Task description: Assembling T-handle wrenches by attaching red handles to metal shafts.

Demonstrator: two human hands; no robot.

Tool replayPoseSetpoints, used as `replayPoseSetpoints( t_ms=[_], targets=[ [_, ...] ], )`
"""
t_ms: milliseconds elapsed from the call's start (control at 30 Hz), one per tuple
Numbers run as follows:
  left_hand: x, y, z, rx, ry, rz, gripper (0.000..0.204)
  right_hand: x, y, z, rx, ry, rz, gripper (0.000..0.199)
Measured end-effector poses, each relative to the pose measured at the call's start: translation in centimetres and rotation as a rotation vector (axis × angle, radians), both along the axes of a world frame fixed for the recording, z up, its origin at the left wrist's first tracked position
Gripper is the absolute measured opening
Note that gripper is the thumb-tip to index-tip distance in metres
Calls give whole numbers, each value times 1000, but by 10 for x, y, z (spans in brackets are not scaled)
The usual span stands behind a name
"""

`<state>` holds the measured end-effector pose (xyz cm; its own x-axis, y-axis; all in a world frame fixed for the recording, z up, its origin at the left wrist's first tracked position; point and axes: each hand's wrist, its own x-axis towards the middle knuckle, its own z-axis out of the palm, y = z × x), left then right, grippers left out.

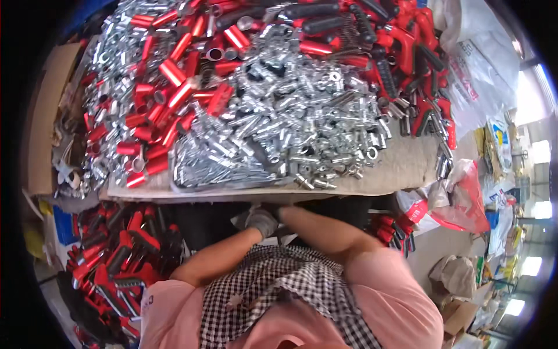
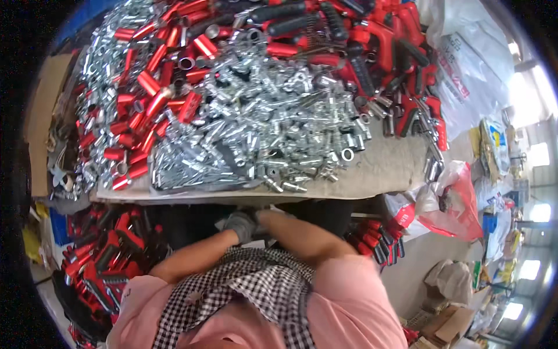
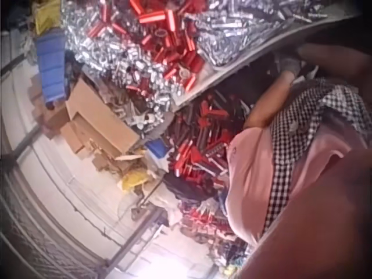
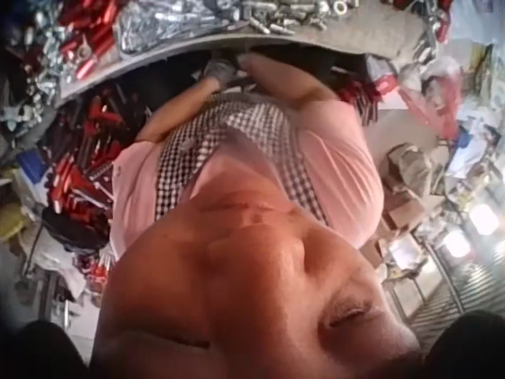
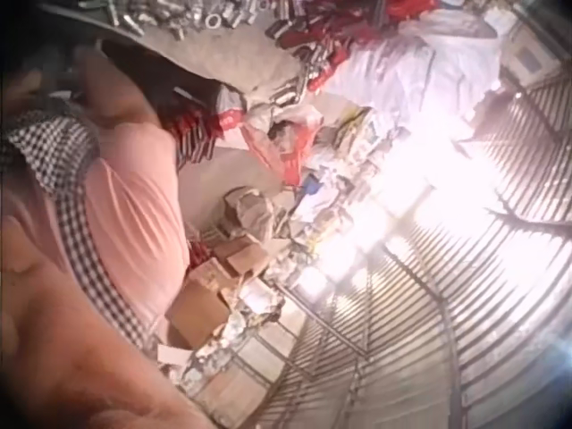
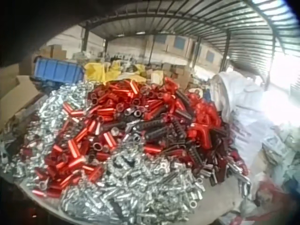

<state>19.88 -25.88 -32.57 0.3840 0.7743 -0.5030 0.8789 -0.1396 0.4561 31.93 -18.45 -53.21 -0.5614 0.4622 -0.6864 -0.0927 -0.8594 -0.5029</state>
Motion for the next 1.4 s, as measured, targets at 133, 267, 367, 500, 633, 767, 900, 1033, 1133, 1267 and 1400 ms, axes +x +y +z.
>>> replayPoseSetpoints(
  t_ms=[133, 267, 367, 500, 633, 767, 900, 1033, 1133, 1267, 1400],
  targets=[
    [-12, 4, 14, -18, 112, -138, 32, -4, -9, 13, 199, 21, 98, 37],
    [-19, -9, -30, 29, 195, -231, 65, -12, -15, 50, 481, 16, 215, 35],
    [-15, -17, -63, 132, 83, 79, 49, -28, -15, 72, 717, -34, 274, 35],
    [-9, 1, 24, 17, 98, -75, 51, 5, -27, 97, 997, -150, 368, 33],
    [-37, -19, -108, 73, 263, -250, 55, -63, -10, 139, 1315, -252, 492, 32],
    [-13, -9, -6, 133, 130, -472, 41, -37, -23, 153, 1495, -426, 586, 31],
    [-24, -16, 74, -189, -534, -252, 42, 23, -42, 235, 1684, -558, 752, 30],
    [-39, -11, 46, 73, -301, -201, 37, 59, -78, 333, 1609, -735, 1013, 31],
    [-56, -10, 15, 257, -129, -117, 34, 89, -107, 404, 1674, -773, 1237, 35],
    [-75, -22, -18, -269, -1389, 765, 26, 127, -135, 373, 415, -102, 6, 41],
    [-30, -21, 168, -227, -1878, 768, 25, 152, -166, 358, -454, 436, -203, 49]
  ],
)
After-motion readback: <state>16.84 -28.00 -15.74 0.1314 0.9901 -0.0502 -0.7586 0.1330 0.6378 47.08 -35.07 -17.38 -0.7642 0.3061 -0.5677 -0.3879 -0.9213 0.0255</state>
